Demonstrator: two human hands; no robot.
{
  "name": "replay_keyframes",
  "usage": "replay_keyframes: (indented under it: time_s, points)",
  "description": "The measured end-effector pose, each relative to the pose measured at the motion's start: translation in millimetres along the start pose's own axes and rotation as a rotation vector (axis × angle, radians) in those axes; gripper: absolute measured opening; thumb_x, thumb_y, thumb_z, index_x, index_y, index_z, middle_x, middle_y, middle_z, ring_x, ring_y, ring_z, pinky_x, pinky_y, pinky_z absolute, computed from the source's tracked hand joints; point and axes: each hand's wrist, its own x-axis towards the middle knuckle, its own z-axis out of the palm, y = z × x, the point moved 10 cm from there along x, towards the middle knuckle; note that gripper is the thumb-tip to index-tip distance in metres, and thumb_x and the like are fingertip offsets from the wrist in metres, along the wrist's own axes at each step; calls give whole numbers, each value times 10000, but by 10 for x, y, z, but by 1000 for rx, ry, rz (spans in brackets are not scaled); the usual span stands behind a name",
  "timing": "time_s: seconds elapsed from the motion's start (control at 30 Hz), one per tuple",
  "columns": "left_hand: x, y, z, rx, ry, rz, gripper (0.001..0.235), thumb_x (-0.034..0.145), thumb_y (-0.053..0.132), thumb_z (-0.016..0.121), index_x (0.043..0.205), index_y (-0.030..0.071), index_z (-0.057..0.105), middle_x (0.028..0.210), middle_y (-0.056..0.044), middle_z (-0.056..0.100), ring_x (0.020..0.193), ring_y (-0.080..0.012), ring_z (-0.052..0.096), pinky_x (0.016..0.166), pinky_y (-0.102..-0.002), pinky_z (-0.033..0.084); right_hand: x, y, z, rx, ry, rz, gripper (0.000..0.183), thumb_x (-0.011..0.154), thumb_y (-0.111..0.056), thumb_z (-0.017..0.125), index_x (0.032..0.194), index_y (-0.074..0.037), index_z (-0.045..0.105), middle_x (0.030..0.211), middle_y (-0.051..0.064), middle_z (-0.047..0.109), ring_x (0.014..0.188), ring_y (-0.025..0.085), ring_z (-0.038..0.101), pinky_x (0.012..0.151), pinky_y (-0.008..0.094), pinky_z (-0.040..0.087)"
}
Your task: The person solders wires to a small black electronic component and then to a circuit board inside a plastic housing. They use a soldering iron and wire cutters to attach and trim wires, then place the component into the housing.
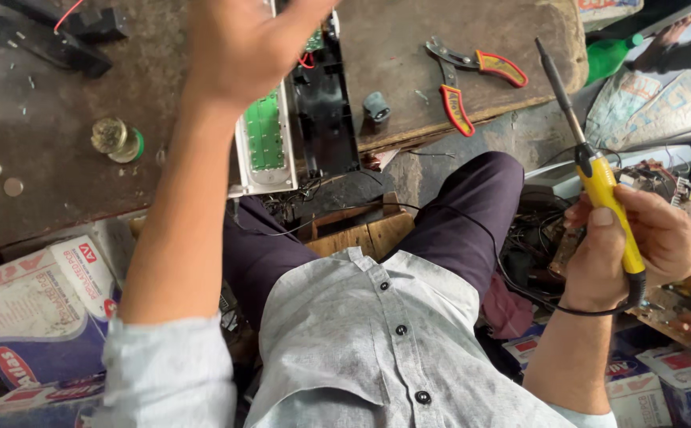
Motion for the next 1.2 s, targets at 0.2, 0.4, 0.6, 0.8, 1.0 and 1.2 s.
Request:
replay_keyframes:
  time_s: [0.2, 0.4, 0.6, 0.8, 1.0, 1.2]
  points:
    - [-1475, -77, -1469, -66, 412, -538, 70, 1031, -18, 767, 1042, -21, 698, 873, -1, 669, 726, -55, 565, 637, -198, 435, -5, 604, -248, -37, -56, 92, 392, 1118, -250, 758, 1284, 56, 577, 1034, 174, 696, 794, 214, 694, 692, 295, 568]
    - [-2638, -78, -2295, 411, 560, -602, 54, 1067, -12, 775, 1051, -15, 724, 889, -35, 709, 772, -90, 623, 711, -249, 503, 159, 1443, -493, -182, -217, 223, 267, 1204, -170, 549, 1200, 82, 636, 1030, 132, 642, 875, 202, 611, 769, 297, 466]
    - [-2886, -191, -2144, 528, 498, -583, 59, 1000, -10, 761, 1003, -17, 702, 886, -82, 710, 722, -144, 659, 640, -277, 508, 247, 1569, -285, -196, -280, 201, 204, 1150, -127, 496, 1124, 30, 624, 986, 104, 635, 834, 162, 565, 753, 263, 434]
    - [-2751, -380, -2096, 586, 510, -559, 76, 989, -13, 750, 998, -19, 675, 925, -110, 702, 763, -202, 697, 652, -328, 540, 251, 1248, -125, -133, -281, 206, 177, 1188, -106, 512, 1183, 38, 614, 1035, 108, 639, 854, 166, 586, 774, 262, 449]
    - [-2640, -368, -2002, 654, 483, -578, 73, 993, 1, 728, 1002, -13, 658, 925, -140, 684, 777, -261, 693, 675, -354, 533, 197, 1070, -159, -117, -204, 216, 232, 1154, -117, 485, 1226, 71, 599, 1107, 128, 618, 903, 179, 584, 776, 276, 447]
    - [-2442, -63, -1918, 495, 682, -625, 66, 1034, 62, 711, 1035, 9, 670, 896, -63, 718, 746, -150, 656, 676, -290, 525, 192, 1068, -219, -46, -178, 231, 265, 1187, -160, 507, 1274, 71, 604, 1146, 122, 626, 927, 178, 596, 784, 273, 456]
